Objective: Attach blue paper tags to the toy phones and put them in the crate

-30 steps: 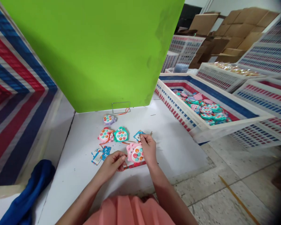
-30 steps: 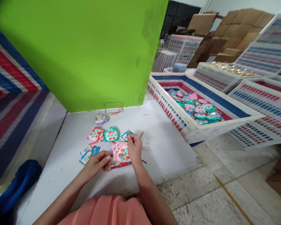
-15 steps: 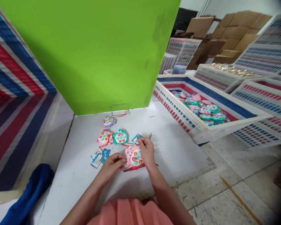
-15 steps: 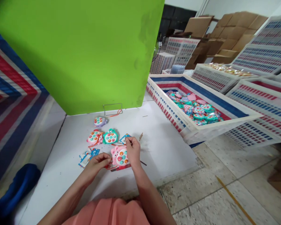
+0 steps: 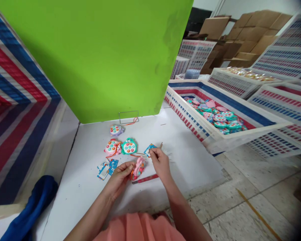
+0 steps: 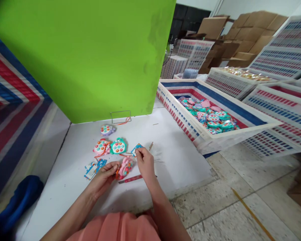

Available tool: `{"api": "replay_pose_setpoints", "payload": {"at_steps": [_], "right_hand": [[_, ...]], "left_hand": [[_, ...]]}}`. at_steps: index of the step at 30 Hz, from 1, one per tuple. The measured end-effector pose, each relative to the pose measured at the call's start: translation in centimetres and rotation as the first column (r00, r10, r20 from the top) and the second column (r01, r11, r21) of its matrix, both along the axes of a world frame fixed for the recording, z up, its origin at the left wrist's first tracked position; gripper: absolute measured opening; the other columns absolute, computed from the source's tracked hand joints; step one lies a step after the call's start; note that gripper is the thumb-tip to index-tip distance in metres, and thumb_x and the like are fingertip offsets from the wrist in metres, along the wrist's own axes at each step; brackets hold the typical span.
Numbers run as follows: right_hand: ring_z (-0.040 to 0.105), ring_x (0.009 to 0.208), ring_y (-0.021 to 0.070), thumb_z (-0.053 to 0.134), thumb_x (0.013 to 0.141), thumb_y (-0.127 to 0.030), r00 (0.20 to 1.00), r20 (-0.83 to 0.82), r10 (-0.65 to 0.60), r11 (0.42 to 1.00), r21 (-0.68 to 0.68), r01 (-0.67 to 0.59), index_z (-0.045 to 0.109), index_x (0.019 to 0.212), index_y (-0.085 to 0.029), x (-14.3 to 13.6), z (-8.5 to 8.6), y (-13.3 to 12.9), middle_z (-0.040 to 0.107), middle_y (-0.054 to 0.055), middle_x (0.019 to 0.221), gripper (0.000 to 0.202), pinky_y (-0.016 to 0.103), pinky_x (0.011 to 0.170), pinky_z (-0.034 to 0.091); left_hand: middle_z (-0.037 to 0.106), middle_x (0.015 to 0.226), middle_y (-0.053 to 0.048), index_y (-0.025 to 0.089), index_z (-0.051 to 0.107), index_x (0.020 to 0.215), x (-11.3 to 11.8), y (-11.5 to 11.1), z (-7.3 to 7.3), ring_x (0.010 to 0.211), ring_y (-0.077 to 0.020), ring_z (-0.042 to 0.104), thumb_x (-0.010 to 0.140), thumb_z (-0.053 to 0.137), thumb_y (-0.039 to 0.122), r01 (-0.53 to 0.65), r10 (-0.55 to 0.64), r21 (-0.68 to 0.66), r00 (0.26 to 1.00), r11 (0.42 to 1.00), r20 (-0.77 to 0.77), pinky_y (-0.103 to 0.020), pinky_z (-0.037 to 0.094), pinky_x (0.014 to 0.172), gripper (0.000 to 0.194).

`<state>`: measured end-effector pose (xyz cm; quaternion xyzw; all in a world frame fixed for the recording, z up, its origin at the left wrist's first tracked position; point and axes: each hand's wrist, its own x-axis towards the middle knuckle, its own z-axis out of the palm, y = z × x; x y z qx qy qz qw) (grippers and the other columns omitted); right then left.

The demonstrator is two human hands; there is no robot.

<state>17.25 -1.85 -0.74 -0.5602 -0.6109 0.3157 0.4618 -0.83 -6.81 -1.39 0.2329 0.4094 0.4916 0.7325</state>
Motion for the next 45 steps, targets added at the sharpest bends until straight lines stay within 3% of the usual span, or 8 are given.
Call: {"api": "replay_pose_setpoints", "payload": {"at_steps": [6, 17, 22, 28, 31, 35, 41, 45], "right_hand": [[0.046, 0.047, 0.0109, 0.051, 0.079, -0.017, 0.864, 0.297, 0.406, 0.913, -0.173, -0.370, 0.060, 0.064, -0.021, 1.2, 3.8, -3.1, 0.056, -0.004, 0.053, 0.017, 0.023, 0.047, 0.024], [0.047, 0.049, 0.0103, 0.051, 0.077, -0.014, 0.852, 0.267, 0.450, 0.892, -0.174, -0.417, 0.062, 0.063, -0.019, 0.1, 3.3, -3.6, 0.058, -0.003, 0.055, 0.018, 0.022, 0.049, 0.025], [0.051, 0.056, 0.0101, 0.049, 0.084, -0.020, 0.872, 0.013, 0.490, 0.851, -0.224, -0.475, 0.063, 0.074, -0.018, -0.3, 2.6, -3.6, 0.061, -0.002, 0.065, 0.017, 0.021, 0.053, 0.033], [0.054, 0.057, 0.0103, 0.058, 0.081, -0.037, 0.787, -0.465, 0.405, 0.787, -0.262, -0.559, 0.052, 0.098, -0.020, -1.6, 1.8, -3.7, 0.061, -0.001, 0.076, 0.025, 0.021, 0.050, 0.041], [0.051, 0.046, 0.0085, 0.056, 0.081, -0.047, 0.761, -0.539, 0.361, 0.749, -0.318, -0.581, 0.052, 0.088, -0.019, -2.0, 1.8, -3.8, 0.061, -0.001, 0.066, 0.029, 0.018, 0.040, 0.035], [0.058, 0.048, 0.0111, 0.060, 0.078, -0.050, 0.726, -0.633, 0.271, 0.720, -0.367, -0.589, 0.052, 0.082, -0.017, -1.9, 1.9, -3.7, 0.065, 0.001, 0.063, 0.034, 0.019, 0.045, 0.041], [0.058, 0.051, 0.0121, 0.066, 0.075, -0.042, 0.718, -0.673, 0.179, 0.735, -0.393, -0.552, 0.059, 0.080, -0.017, -1.7, 1.5, -3.3, 0.063, -0.001, 0.065, 0.027, 0.023, 0.050, 0.044], [0.052, 0.056, 0.0095, 0.070, 0.070, -0.032, 0.724, -0.675, 0.140, 0.794, -0.360, -0.490, 0.062, 0.073, -0.017, -2.2, 1.4, -3.1, 0.059, -0.003, 0.067, 0.018, 0.021, 0.053, 0.040]], "left_hand": [[0.070, 0.081, -0.002, 0.019, 0.072, 0.093, 0.1, 0.1, -0.2, 0.070, -0.0100, 0.058, 0.067, 0.076, 0.028, 0.004, -0.004, 0.002, 0.998, 1.000, -0.065, -0.021, 0.043, 0.069, 0.028], [0.070, 0.085, -0.006, 0.017, 0.072, 0.093, 0.7, -0.2, 1.1, 0.073, -0.0150, 0.059, 0.071, 0.071, 0.035, 0.202, -0.146, 0.129, 0.925, 0.971, -0.350, -0.026, 0.044, 0.070, 0.029], [0.065, 0.067, -0.002, 0.014, 0.070, 0.081, 0.3, 0.2, 1.7, 0.060, -0.0136, 0.055, 0.074, 0.066, 0.038, 0.232, -0.066, 0.228, 0.824, 0.946, -0.563, -0.025, 0.043, 0.061, 0.025], [0.063, 0.076, -0.003, 0.021, 0.071, 0.080, -0.6, 1.0, 3.6, 0.076, -0.0166, 0.056, 0.082, 0.060, 0.030, 0.387, 0.307, 0.560, 0.546, 0.732, -0.780, -0.028, 0.043, 0.071, 0.014], [0.063, 0.083, -0.004, 0.023, 0.071, 0.084, -0.5, 1.3, 4.4, 0.082, -0.0166, 0.056, 0.083, 0.059, 0.027, 0.449, 0.380, 0.619, 0.515, 0.644, -0.768, -0.028, 0.044, 0.072, 0.012], [0.064, 0.091, -0.005, 0.022, 0.067, 0.092, -0.7, 1.2, 5.0, 0.089, -0.0175, 0.056, 0.084, 0.060, 0.025, 0.478, 0.413, 0.625, 0.480, 0.617, -0.774, -0.030, 0.044, 0.079, 0.012], [0.061, 0.085, -0.003, 0.025, 0.067, 0.097, -0.8, -0.3, 6.3, 0.081, -0.0152, 0.052, 0.088, 0.053, 0.020, 0.706, 0.398, 0.551, 0.395, 0.445, -0.828, -0.027, 0.041, 0.070, 0.018], [0.062, 0.085, -0.003, 0.026, 0.065, 0.103, 0.3, -1.2, 6.5, 0.082, -0.0163, 0.050, 0.089, 0.051, 0.017, 0.785, 0.461, 0.521, 0.345, 0.336, -0.817, -0.030, 0.038, 0.072, 0.022]]}}
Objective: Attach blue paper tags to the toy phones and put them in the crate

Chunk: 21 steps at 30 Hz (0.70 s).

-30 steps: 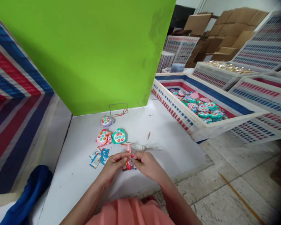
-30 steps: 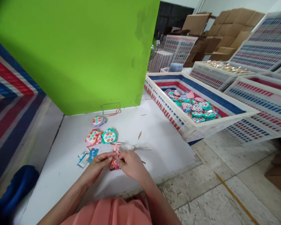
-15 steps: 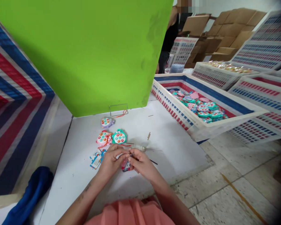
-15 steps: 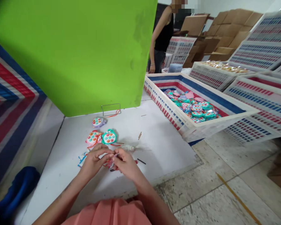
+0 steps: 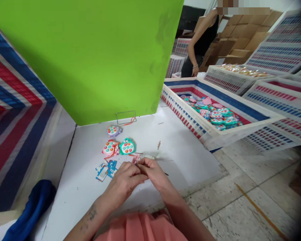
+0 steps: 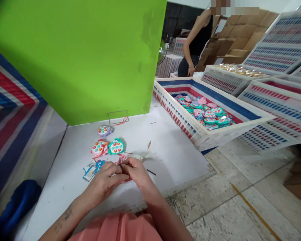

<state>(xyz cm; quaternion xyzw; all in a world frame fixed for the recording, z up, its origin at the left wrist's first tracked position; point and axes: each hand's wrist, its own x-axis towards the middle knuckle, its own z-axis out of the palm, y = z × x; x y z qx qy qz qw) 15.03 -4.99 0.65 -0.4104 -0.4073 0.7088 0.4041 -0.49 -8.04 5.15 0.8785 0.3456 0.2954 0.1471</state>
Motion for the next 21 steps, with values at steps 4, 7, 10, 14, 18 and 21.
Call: {"api": "replay_pose_setpoints", "payload": {"at_steps": [4, 7, 10, 14, 18, 21], "right_hand": [[0.048, 0.056, 0.0091, 0.072, 0.067, -0.031, 1.000, -0.016, -0.011, 1.000, -0.026, 0.011, 0.062, 0.069, -0.016, -0.3, 0.4, 0.1, 0.057, -0.003, 0.064, 0.018, 0.021, 0.055, 0.036], [0.047, 0.055, 0.0095, 0.074, 0.063, -0.032, 0.999, -0.027, -0.025, 0.999, -0.040, 0.024, 0.061, 0.067, -0.016, -0.5, 0.8, 0.2, 0.056, -0.003, 0.063, 0.021, 0.022, 0.054, 0.034], [0.047, 0.056, 0.0101, 0.074, 0.062, -0.034, 0.998, -0.043, -0.037, 0.999, -0.019, 0.036, 0.061, 0.067, -0.017, -0.8, 0.9, 0.2, 0.056, -0.003, 0.063, 0.022, 0.023, 0.056, 0.035], [0.048, 0.057, 0.0104, 0.074, 0.062, -0.033, 0.998, -0.048, -0.048, 0.999, -0.007, 0.048, 0.060, 0.065, -0.017, -1.2, 0.7, 0.3, 0.055, -0.003, 0.062, 0.021, 0.023, 0.057, 0.036], [0.052, 0.062, 0.0124, 0.068, 0.069, -0.034, 0.999, 0.014, -0.050, 0.997, 0.055, 0.049, 0.062, 0.072, -0.018, -1.0, 0.7, 0.2, 0.058, -0.002, 0.067, 0.018, 0.025, 0.061, 0.040], [0.056, 0.078, 0.0166, 0.064, 0.075, -0.033, 0.970, 0.201, -0.134, 0.950, 0.304, 0.068, 0.064, 0.075, -0.019, -0.6, 1.1, -0.1, 0.061, 0.002, 0.080, 0.013, 0.029, 0.072, 0.043]], "left_hand": [[0.063, 0.087, -0.004, 0.021, 0.062, 0.105, 0.8, -0.3, -1.0, 0.085, -0.0175, 0.049, 0.089, 0.050, 0.014, 0.018, -0.017, 0.092, 1.000, 0.996, -0.012, -0.033, 0.037, 0.075, 0.021], [0.063, 0.088, -0.005, 0.018, 0.060, 0.105, 1.0, -0.3, -1.8, 0.085, -0.0183, 0.049, 0.090, 0.047, 0.013, 0.011, -0.006, 0.159, 0.999, 0.987, -0.032, -0.034, 0.037, 0.076, 0.021], [0.063, 0.087, -0.007, 0.015, 0.059, 0.107, 0.9, -0.3, -2.1, 0.086, -0.0193, 0.050, 0.090, 0.045, 0.011, 0.024, -0.013, 0.220, 0.999, 0.975, -0.053, -0.036, 0.038, 0.078, 0.022], [0.064, 0.090, -0.006, 0.017, 0.059, 0.105, 0.9, -0.3, -2.0, 0.087, -0.0187, 0.052, 0.089, 0.048, 0.011, 0.011, -0.014, 0.211, 1.000, 0.977, 0.012, -0.035, 0.039, 0.078, 0.021], [0.065, 0.089, -0.004, 0.019, 0.059, 0.090, 0.7, -0.3, -1.8, 0.084, -0.0154, 0.056, 0.088, 0.051, 0.017, -0.088, 0.124, -0.147, 0.958, 0.985, 0.260, -0.030, 0.044, 0.076, 0.009], [0.063, 0.078, -0.003, 0.017, 0.058, 0.082, 0.2, -0.3, -2.0, 0.074, -0.0140, 0.058, 0.086, 0.055, 0.026, -0.158, 0.388, -0.479, 0.814, 0.864, 0.431, -0.026, 0.048, 0.069, 0.010]]}}
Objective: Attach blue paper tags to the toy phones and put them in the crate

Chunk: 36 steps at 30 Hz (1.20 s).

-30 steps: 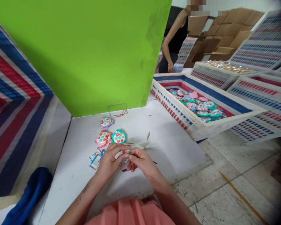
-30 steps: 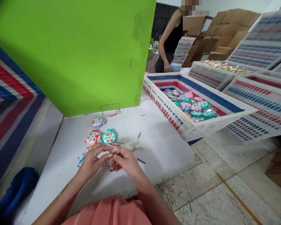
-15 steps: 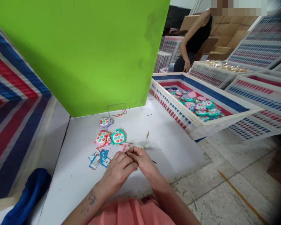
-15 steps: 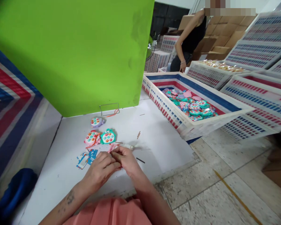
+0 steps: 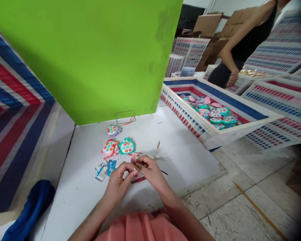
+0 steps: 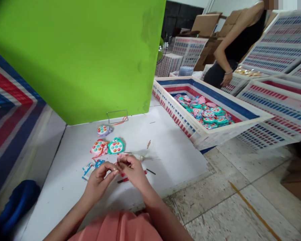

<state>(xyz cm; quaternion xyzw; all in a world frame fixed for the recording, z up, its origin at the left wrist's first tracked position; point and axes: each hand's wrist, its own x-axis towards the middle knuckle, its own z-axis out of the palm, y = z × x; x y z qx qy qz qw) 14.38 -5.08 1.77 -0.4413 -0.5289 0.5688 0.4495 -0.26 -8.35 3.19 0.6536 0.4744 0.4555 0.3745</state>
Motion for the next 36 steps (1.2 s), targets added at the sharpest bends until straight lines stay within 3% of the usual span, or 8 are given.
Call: {"api": "replay_pose_setpoints", "payload": {"at_steps": [2, 4, 8, 12, 21, 26, 32, 36], "right_hand": [[0.055, 0.097, 0.0194, 0.062, 0.078, -0.028, 0.993, 0.094, -0.076, 0.978, 0.201, 0.055, 0.065, 0.076, -0.020, 0.2, 0.4, -0.2, 0.060, 0.006, 0.099, 0.009, 0.032, 0.086, 0.042], [0.052, 0.108, 0.0202, 0.058, 0.082, -0.026, 0.991, 0.110, -0.076, 0.952, 0.303, 0.040, 0.065, 0.080, -0.021, 0.4, 0.8, -0.5, 0.060, 0.007, 0.107, 0.009, 0.034, 0.093, 0.038], [0.057, 0.093, 0.0196, 0.054, 0.086, -0.027, 0.983, 0.182, 0.020, 0.935, 0.344, -0.083, 0.064, 0.082, -0.022, 0.3, 1.4, -1.0, 0.064, 0.005, 0.086, 0.012, 0.034, 0.086, 0.041], [0.054, 0.080, 0.0178, 0.052, 0.087, -0.027, 0.957, 0.291, -0.002, 0.908, 0.401, -0.121, 0.062, 0.077, -0.021, 0.0, 2.0, -1.4, 0.062, 0.002, 0.075, 0.015, 0.032, 0.078, 0.039], [0.049, 0.082, 0.0176, 0.048, 0.088, -0.022, 0.907, 0.404, -0.116, 0.834, 0.536, -0.132, 0.057, 0.075, -0.020, -0.1, 2.6, -1.6, 0.059, 0.001, 0.072, 0.015, 0.034, 0.080, 0.036], [0.048, 0.087, 0.0185, 0.048, 0.088, -0.020, 0.882, 0.445, -0.155, 0.797, 0.584, -0.154, 0.056, 0.077, -0.021, -0.2, 2.7, -1.7, 0.060, 0.001, 0.074, 0.014, 0.035, 0.084, 0.034], [0.049, 0.081, 0.0176, 0.048, 0.086, -0.017, 0.882, 0.449, -0.140, 0.802, 0.574, -0.165, 0.054, 0.073, -0.021, -0.2, 3.2, -2.0, 0.059, 0.000, 0.070, 0.015, 0.036, 0.083, 0.034], [0.049, 0.079, 0.0174, 0.048, 0.084, -0.016, 0.882, 0.445, -0.156, 0.802, 0.579, -0.150, 0.054, 0.071, -0.021, -0.1, 3.3, -2.0, 0.058, 0.001, 0.070, 0.014, 0.035, 0.082, 0.034]], "left_hand": [[0.064, 0.074, -0.002, 0.016, 0.059, 0.081, -0.4, 0.0, -0.1, 0.070, -0.0137, 0.059, 0.081, 0.060, 0.029, -0.072, 0.093, -0.143, 0.985, 0.987, 0.147, -0.025, 0.049, 0.065, 0.013], [0.065, 0.072, -0.002, 0.016, 0.061, 0.080, -0.8, 0.0, 0.0, 0.067, -0.0138, 0.060, 0.077, 0.064, 0.031, -0.094, 0.147, -0.224, 0.962, 0.970, 0.231, -0.025, 0.050, 0.064, 0.016], [0.068, 0.072, -0.002, 0.016, 0.065, 0.081, -1.4, 0.0, -0.1, 0.067, -0.0148, 0.062, 0.072, 0.069, 0.032, -0.123, 0.212, -0.291, 0.931, 0.949, 0.299, -0.026, 0.051, 0.066, 0.019], [0.068, 0.071, -0.002, 0.015, 0.068, 0.083, -1.7, -0.1, -0.4, 0.066, -0.0141, 0.062, 0.071, 0.070, 0.033, -0.119, 0.243, -0.359, 0.914, 0.926, 0.325, -0.025, 0.052, 0.065, 0.022], [0.065, 0.070, -0.002, 0.015, 0.064, 0.083, -1.8, -0.4, 0.0, 0.064, -0.0137, 0.061, 0.079, 0.062, 0.034, -0.060, 0.160, -0.304, 0.936, 0.951, 0.315, -0.025, 0.050, 0.063, 0.019], [0.063, 0.071, -0.001, 0.016, 0.064, 0.082, -1.5, -0.6, 0.4, 0.067, -0.0133, 0.059, 0.083, 0.056, 0.033, -0.073, 0.127, -0.228, 0.964, 0.971, 0.232, -0.025, 0.050, 0.066, 0.018], [0.063, 0.072, -0.002, 0.015, 0.063, 0.083, -1.4, -0.7, 0.8, 0.066, -0.0132, 0.058, 0.078, 0.064, 0.033, -0.119, 0.176, -0.253, 0.960, 0.960, 0.216, -0.024, 0.049, 0.063, 0.018], [0.062, 0.068, -0.001, 0.014, 0.062, 0.080, -1.3, -0.6, 1.0, 0.064, -0.0135, 0.059, 0.077, 0.065, 0.033, -0.078, 0.168, -0.311, 0.946, 0.947, 0.276, -0.026, 0.050, 0.063, 0.020]]}}
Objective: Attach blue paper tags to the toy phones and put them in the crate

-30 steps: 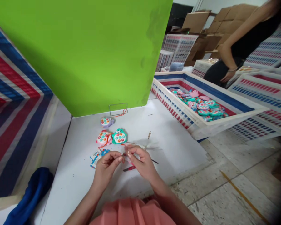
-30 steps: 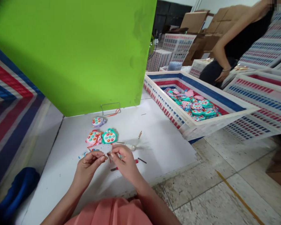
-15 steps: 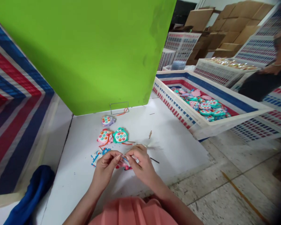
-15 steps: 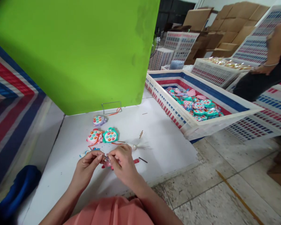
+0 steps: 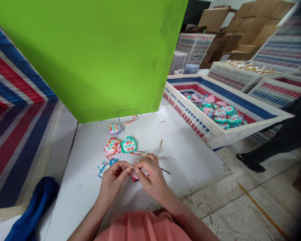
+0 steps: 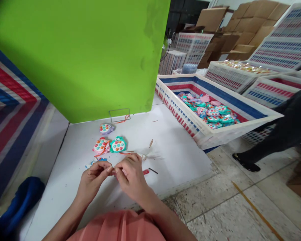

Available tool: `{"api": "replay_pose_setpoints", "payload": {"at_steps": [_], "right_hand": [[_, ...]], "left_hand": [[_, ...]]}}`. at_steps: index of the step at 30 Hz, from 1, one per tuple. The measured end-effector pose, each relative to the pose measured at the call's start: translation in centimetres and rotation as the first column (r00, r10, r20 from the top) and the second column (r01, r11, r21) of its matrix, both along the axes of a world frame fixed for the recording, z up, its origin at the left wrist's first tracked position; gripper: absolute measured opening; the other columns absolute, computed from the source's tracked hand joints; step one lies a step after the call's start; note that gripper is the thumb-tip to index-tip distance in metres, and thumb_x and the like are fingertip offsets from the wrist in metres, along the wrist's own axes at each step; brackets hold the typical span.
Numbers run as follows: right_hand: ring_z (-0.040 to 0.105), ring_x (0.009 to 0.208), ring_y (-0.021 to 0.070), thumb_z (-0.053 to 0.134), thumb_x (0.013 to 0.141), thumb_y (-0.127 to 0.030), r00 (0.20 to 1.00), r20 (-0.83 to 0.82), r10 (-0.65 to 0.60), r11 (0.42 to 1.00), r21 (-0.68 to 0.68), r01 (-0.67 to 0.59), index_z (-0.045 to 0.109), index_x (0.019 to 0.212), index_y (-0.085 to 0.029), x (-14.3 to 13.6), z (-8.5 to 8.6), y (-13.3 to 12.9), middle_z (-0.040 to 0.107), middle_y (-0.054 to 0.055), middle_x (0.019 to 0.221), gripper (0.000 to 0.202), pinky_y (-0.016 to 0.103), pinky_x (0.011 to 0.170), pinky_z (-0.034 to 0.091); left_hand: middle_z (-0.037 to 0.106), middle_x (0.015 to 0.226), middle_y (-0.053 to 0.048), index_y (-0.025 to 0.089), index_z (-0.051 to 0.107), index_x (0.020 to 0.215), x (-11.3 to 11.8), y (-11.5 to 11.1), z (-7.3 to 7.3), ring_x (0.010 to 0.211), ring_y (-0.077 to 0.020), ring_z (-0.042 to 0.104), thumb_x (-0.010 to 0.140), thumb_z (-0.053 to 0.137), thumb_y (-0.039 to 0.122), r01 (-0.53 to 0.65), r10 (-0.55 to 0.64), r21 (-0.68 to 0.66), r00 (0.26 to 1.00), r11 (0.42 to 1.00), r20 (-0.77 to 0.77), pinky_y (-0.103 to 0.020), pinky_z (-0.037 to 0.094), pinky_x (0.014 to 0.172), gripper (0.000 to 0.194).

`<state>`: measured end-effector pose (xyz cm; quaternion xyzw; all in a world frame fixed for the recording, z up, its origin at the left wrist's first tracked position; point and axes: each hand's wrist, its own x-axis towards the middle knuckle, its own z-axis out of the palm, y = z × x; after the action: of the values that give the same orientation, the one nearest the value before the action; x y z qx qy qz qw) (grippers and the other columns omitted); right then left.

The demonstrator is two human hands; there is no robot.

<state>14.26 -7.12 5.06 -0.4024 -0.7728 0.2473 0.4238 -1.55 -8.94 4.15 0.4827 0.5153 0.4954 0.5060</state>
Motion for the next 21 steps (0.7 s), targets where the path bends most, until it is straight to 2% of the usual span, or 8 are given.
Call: {"api": "replay_pose_setpoints", "payload": {"at_steps": [4, 8, 16, 21], "right_hand": [[0.049, 0.078, 0.0176, 0.048, 0.084, -0.015, 1.000, 0.024, 0.002, 1.000, 0.004, -0.003, 0.054, 0.071, -0.020, 0.03, 0.18, -0.01, 0.056, 0.000, 0.067, 0.014, 0.035, 0.081, 0.034], [0.049, 0.077, 0.0177, 0.047, 0.084, -0.014, 0.999, 0.039, 0.016, 1.000, 0.001, -0.016, 0.053, 0.071, -0.021, 0.05, 0.44, -0.05, 0.056, 0.000, 0.064, 0.016, 0.036, 0.082, 0.033], [0.050, 0.080, 0.0179, 0.049, 0.084, -0.014, 0.999, 0.031, 0.017, 0.999, 0.031, -0.018, 0.054, 0.074, -0.021, 0.02, 0.11, -0.02, 0.060, 0.000, 0.072, 0.012, 0.036, 0.083, 0.033], [0.049, 0.079, 0.0183, 0.049, 0.084, -0.014, 0.999, 0.041, 0.007, 1.000, 0.026, -0.008, 0.053, 0.073, -0.021, -0.04, 0.12, -0.10, 0.058, 0.000, 0.068, 0.013, 0.037, 0.082, 0.033]], "left_hand": [[0.062, 0.069, -0.001, 0.014, 0.062, 0.079, -0.01, 0.10, -0.14, 0.061, -0.0122, 0.058, 0.075, 0.066, 0.033, 0.003, -0.003, -0.020, 0.999, 1.000, 0.033, -0.024, 0.049, 0.059, 0.019], [0.061, 0.069, 0.000, 0.014, 0.063, 0.077, -0.17, 0.16, -0.40, 0.064, -0.0119, 0.057, 0.073, 0.068, 0.031, -0.011, 0.012, -0.011, 1.000, 1.000, 0.022, -0.023, 0.049, 0.062, 0.019], [0.063, 0.068, -0.001, 0.014, 0.064, 0.075, -0.04, 0.16, 0.06, 0.063, -0.0129, 0.058, 0.072, 0.069, 0.034, -0.014, 0.014, -0.010, 0.999, 1.000, 0.039, -0.025, 0.051, 0.062, 0.020], [0.062, 0.068, -0.001, 0.014, 0.064, 0.075, -0.13, 0.17, -0.23, 0.064, -0.0129, 0.058, 0.071, 0.070, 0.033, -0.025, 0.026, -0.008, 0.999, 1.000, 0.032, -0.025, 0.051, 0.062, 0.020]]}}
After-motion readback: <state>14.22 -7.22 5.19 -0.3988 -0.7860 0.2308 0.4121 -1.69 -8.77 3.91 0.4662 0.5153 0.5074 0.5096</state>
